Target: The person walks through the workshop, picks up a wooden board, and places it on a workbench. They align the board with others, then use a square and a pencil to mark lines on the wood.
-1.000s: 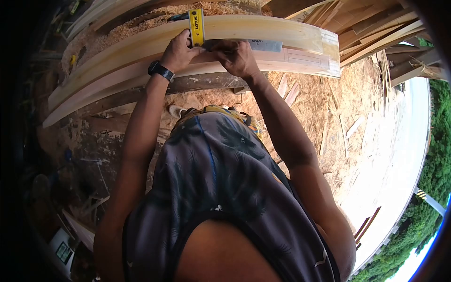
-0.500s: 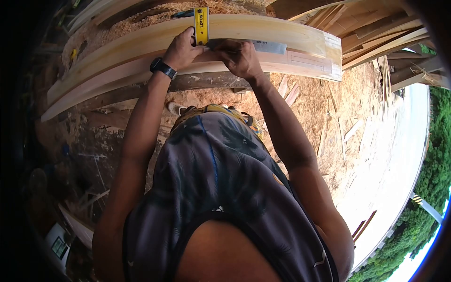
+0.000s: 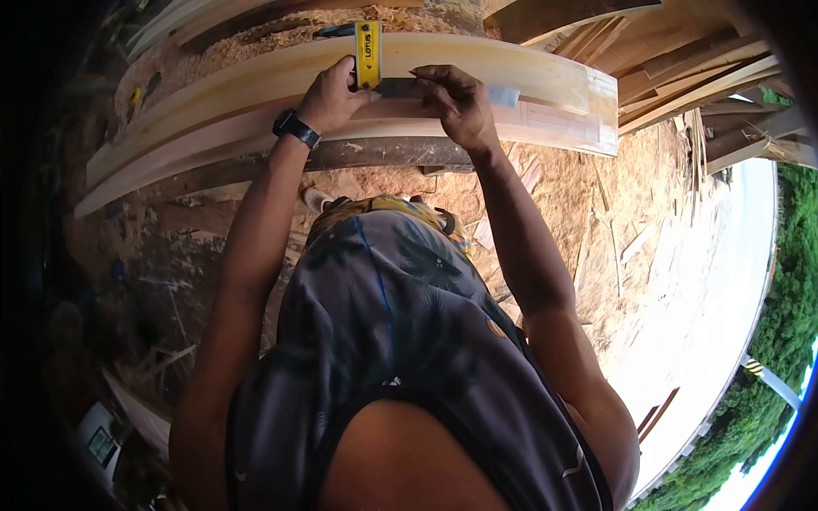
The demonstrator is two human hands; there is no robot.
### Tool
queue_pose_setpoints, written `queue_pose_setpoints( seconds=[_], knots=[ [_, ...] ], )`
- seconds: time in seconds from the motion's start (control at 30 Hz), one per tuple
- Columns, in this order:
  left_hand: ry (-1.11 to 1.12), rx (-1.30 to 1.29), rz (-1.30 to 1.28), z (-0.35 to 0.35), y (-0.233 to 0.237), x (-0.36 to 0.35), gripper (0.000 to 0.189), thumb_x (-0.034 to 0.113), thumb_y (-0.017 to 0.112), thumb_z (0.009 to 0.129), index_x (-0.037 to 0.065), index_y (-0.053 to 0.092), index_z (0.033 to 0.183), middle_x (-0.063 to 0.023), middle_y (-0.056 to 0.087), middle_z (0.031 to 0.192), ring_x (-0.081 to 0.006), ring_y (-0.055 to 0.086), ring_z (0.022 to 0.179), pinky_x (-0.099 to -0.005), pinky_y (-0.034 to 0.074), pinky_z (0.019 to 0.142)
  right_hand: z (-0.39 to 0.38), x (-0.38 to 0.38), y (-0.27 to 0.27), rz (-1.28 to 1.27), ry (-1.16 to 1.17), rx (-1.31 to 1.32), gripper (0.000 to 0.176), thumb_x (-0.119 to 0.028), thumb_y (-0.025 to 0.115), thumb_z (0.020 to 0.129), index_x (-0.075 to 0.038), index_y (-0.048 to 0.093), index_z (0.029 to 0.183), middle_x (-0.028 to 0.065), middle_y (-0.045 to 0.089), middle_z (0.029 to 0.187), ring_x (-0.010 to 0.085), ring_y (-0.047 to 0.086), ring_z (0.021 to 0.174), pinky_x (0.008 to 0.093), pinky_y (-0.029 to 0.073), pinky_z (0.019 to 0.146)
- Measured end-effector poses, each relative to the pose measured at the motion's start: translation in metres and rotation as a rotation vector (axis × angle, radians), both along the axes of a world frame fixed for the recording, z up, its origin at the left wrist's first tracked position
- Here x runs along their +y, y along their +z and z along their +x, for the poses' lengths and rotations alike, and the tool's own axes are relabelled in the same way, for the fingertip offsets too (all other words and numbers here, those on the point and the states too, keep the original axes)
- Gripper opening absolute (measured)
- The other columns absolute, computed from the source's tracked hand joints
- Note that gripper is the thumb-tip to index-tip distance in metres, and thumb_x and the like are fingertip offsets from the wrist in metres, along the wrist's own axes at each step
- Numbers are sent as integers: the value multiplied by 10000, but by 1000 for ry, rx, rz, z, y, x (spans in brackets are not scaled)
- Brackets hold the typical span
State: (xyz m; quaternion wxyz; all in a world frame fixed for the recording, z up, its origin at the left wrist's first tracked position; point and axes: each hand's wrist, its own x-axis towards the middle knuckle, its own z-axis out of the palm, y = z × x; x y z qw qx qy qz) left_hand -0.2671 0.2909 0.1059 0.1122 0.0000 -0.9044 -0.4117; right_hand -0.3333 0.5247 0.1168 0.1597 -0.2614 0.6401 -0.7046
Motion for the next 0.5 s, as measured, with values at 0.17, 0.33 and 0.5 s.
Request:
queue_pose_setpoints(
  seconds=[0.17, 0.33, 0.5],
  knots=[
    [-1, -54, -95, 4, -7, -26, 393, 209, 815, 800, 22, 576, 1050, -112, 692, 769, -193, 654, 658, -345, 498, 635, -48, 52, -2, 475, -333, 631, 241, -53, 649, 934, -6, 666, 1170, 122, 740, 1052, 188, 703, 1010, 318, 563, 863],
    [11, -200, -45, 37, 13, -68, 386, 184, 802, 791, 1, 574, 1043, -143, 701, 884, -241, 690, 799, -362, 545, 725, -49, 52, -3, 255, -8, 233, 272, 9, 636, 915, 2, 655, 1187, 97, 719, 1110, 172, 671, 1055, 296, 529, 924],
    [88, -237, 113, 67, 12, -122, 329, 116, 765, 837, -1, 577, 1081, -90, 708, 899, -140, 681, 805, -298, 532, 749, -25, -6, -11, 74, 66, 112, 281, 0, 644, 896, 44, 641, 1174, 138, 707, 1098, 218, 692, 1032, 326, 556, 920]
  ],
)
